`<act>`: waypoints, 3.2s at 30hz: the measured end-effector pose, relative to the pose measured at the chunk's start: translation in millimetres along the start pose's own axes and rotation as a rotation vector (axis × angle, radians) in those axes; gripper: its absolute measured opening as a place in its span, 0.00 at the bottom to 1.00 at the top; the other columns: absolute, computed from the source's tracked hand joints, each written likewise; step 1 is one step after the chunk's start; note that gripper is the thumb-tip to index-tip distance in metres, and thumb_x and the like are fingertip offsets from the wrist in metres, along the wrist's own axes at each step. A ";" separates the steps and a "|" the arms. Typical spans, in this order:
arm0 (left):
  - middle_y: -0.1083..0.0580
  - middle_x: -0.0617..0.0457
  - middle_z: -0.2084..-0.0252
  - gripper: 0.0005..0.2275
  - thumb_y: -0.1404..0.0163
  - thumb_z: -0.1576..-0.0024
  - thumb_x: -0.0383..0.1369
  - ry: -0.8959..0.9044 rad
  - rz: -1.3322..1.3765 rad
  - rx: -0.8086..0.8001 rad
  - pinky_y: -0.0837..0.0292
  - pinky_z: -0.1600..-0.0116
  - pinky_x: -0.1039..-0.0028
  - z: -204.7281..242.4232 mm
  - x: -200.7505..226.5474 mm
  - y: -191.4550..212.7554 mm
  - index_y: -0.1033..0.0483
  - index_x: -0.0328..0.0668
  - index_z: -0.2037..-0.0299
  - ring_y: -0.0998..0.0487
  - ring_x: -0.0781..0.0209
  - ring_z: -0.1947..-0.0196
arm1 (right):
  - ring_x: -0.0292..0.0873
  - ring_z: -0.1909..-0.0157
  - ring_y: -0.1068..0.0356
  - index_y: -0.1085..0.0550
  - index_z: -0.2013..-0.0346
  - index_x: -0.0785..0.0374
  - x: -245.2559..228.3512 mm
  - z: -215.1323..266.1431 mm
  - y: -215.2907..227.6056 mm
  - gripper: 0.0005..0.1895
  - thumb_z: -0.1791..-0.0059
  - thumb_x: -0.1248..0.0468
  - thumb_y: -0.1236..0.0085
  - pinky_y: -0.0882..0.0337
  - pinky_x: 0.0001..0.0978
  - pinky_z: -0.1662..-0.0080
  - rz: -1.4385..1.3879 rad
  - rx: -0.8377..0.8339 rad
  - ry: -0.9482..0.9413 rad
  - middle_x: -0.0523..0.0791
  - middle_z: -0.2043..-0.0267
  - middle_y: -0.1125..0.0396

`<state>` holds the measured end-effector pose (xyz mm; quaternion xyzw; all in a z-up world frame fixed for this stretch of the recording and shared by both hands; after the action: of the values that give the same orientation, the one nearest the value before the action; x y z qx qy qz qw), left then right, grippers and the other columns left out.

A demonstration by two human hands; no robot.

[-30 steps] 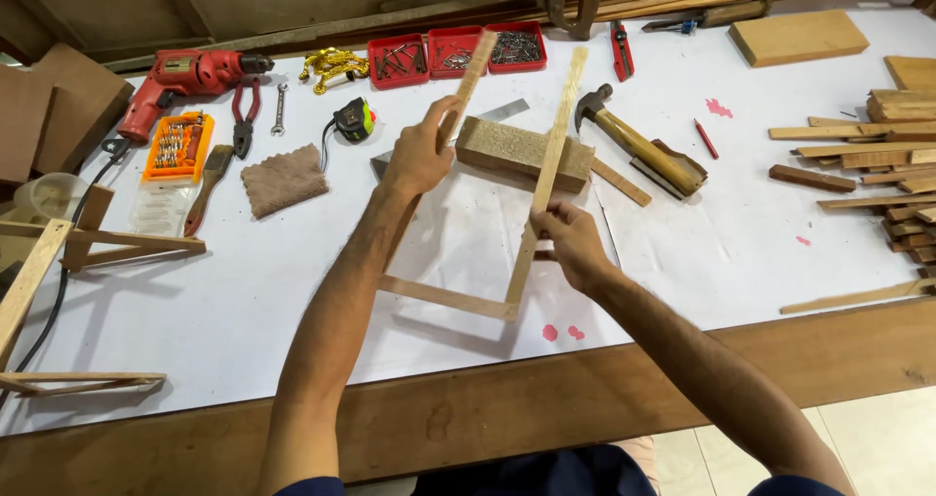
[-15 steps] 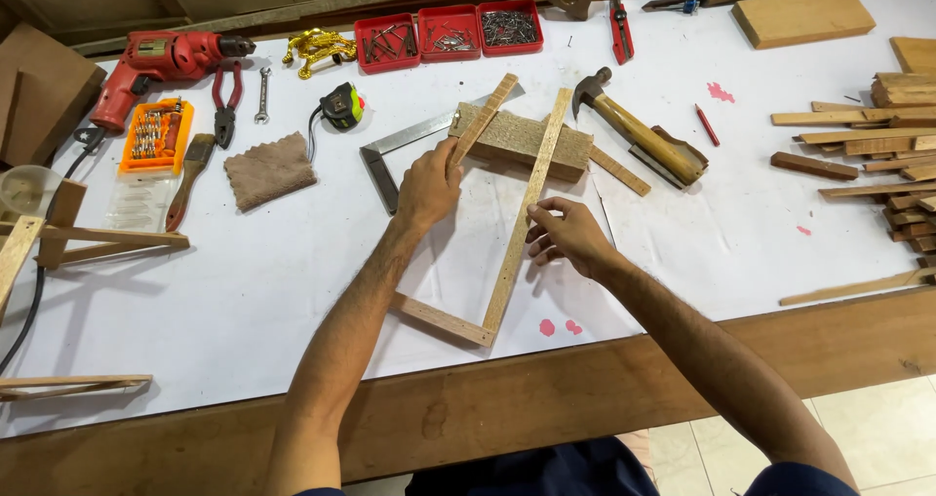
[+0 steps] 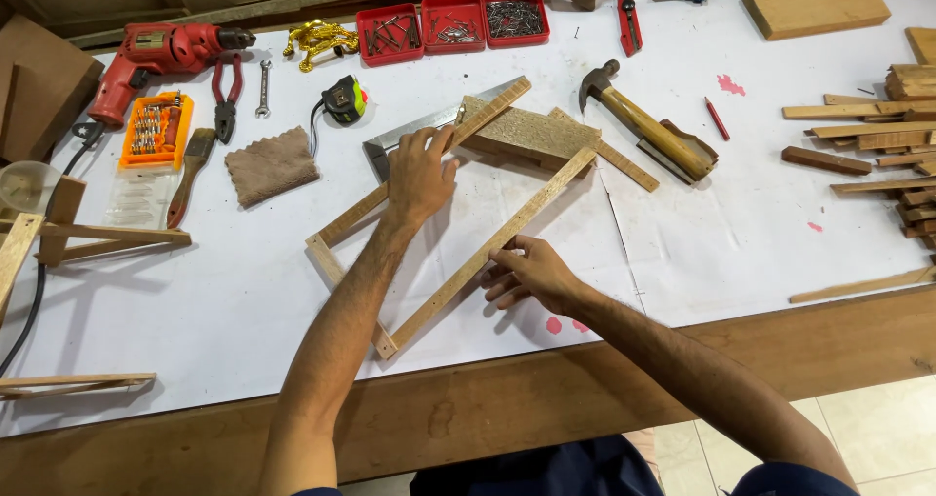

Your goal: The person arranges thin wooden sticks into a rectangular frame on a workbench, nails the joints with a hammer, and measures the frame with a metal ruler. They reposition the sticks and press joints together while fastening the corners.

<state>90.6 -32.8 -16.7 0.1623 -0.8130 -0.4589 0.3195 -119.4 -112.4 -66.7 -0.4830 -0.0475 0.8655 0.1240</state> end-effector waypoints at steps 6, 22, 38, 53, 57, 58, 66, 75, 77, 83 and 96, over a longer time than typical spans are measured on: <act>0.29 0.38 0.43 0.23 0.42 0.42 0.36 -0.012 0.001 0.021 0.31 0.47 0.44 -1.9 11.6 -12.2 0.31 0.41 0.38 0.28 0.42 0.44 | 0.46 0.72 0.25 0.31 0.50 0.70 -13.2 -0.7 37.6 0.23 0.43 0.50 0.53 0.24 0.37 0.74 0.184 0.175 -0.024 0.59 0.65 0.28; 0.23 0.45 0.49 0.14 0.47 0.41 0.25 0.014 -0.003 0.077 0.24 0.50 0.57 6.4 -1.9 10.0 0.23 0.46 0.45 0.21 0.48 0.51 | 0.43 0.74 0.24 0.30 0.57 0.69 -13.2 -14.9 43.2 0.18 0.43 0.54 0.55 0.27 0.30 0.79 0.018 0.136 0.099 0.52 0.68 0.29; 0.26 0.46 0.46 0.17 0.40 0.43 0.39 -0.205 0.115 0.129 0.31 0.43 0.52 -15.0 84.8 -3.4 0.22 0.43 0.46 0.29 0.48 0.43 | 0.41 0.74 0.31 0.21 0.63 0.66 -93.1 7.3 177.9 0.14 0.45 0.56 0.43 0.29 0.36 0.73 0.927 0.730 0.572 0.47 0.70 0.27; 0.20 0.48 0.62 0.19 0.39 0.47 0.42 -0.169 0.315 -0.235 0.21 0.61 0.64 -23.8 136.7 -61.0 0.23 0.40 0.49 0.18 0.56 0.65 | 0.45 0.62 0.26 0.21 0.58 0.69 -102.8 -14.6 271.3 0.11 0.50 0.63 0.36 0.25 0.41 0.58 1.031 0.711 0.289 0.51 0.60 0.26; 0.20 0.50 0.63 0.21 0.38 0.46 0.47 -0.180 0.295 -0.226 0.23 0.58 0.63 -29.0 132.0 -54.7 0.22 0.40 0.52 0.20 0.55 0.65 | 0.35 0.69 0.25 0.22 0.57 0.67 -139.8 25.9 251.4 0.11 0.50 0.62 0.36 0.24 0.26 0.68 0.632 0.698 0.398 0.46 0.66 0.24; 0.20 0.50 0.63 0.21 0.38 0.46 0.47 -0.176 0.294 -0.223 0.23 0.58 0.63 -35.9 117.5 -62.6 0.22 0.40 0.52 0.20 0.55 0.65 | 0.35 0.69 0.25 0.22 0.57 0.67 -145.5 27.3 238.8 0.11 0.50 0.62 0.36 0.24 0.26 0.68 0.635 0.693 0.400 0.46 0.66 0.24; 0.24 0.50 0.51 0.14 0.42 0.42 0.35 0.040 0.112 0.127 0.33 0.45 0.59 -69.8 30.2 -7.5 0.21 0.45 0.47 0.28 0.51 0.48 | 0.34 0.72 0.27 0.18 0.58 0.64 -144.9 -10.7 152.4 0.10 0.51 0.62 0.35 0.30 0.28 0.72 0.666 0.397 0.243 0.45 0.70 0.23; 0.26 0.45 0.47 0.24 0.40 0.44 0.35 0.092 0.162 0.024 0.33 0.42 0.55 -45.4 8.0 -5.3 0.29 0.41 0.38 0.29 0.49 0.47 | 0.43 0.69 0.27 0.18 0.60 0.68 -156.4 -39.6 131.0 0.20 0.53 0.53 0.30 0.25 0.37 0.68 1.260 0.481 0.522 0.53 0.65 0.25; 0.26 0.44 0.47 0.25 0.40 0.45 0.35 0.095 0.177 0.023 0.33 0.43 0.55 -40.6 7.9 1.5 0.30 0.40 0.37 0.28 0.49 0.47 | 0.42 0.72 0.26 0.18 0.59 0.66 -152.7 -47.9 134.6 0.16 0.51 0.55 0.34 0.24 0.36 0.68 1.216 0.451 0.447 0.51 0.66 0.23; 0.24 0.45 0.48 0.21 0.40 0.45 0.36 0.041 0.201 0.056 0.31 0.43 0.56 -41.0 3.4 14.7 0.26 0.40 0.42 0.26 0.49 0.48 | 0.41 0.72 0.25 0.18 0.54 0.64 -169.9 -66.2 172.4 0.16 0.48 0.55 0.39 0.23 0.36 0.68 1.198 0.527 0.442 0.50 0.62 0.22; 0.21 0.49 0.53 0.11 0.41 0.44 0.36 0.083 0.189 0.111 0.29 0.43 0.59 -63.4 -66.2 38.3 0.19 0.43 0.54 0.25 0.48 0.49 | 0.45 0.62 0.24 0.20 0.48 0.56 -188.8 -167.8 202.4 0.20 0.50 0.48 0.36 0.23 0.44 0.58 1.584 0.435 -0.008 0.48 0.60 0.23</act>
<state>183.3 -16.4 15.0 0.1211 -0.8350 -0.3738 0.3853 83.7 -363.1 -40.7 -0.3354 0.4759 0.6881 -0.4330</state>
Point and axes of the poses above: each hand's wrist, its own z-axis away from the middle knuckle, its own y-axis out of the back of the hand, x = y × z, the point moved 8 cm from there along -z, towards the middle knuckle
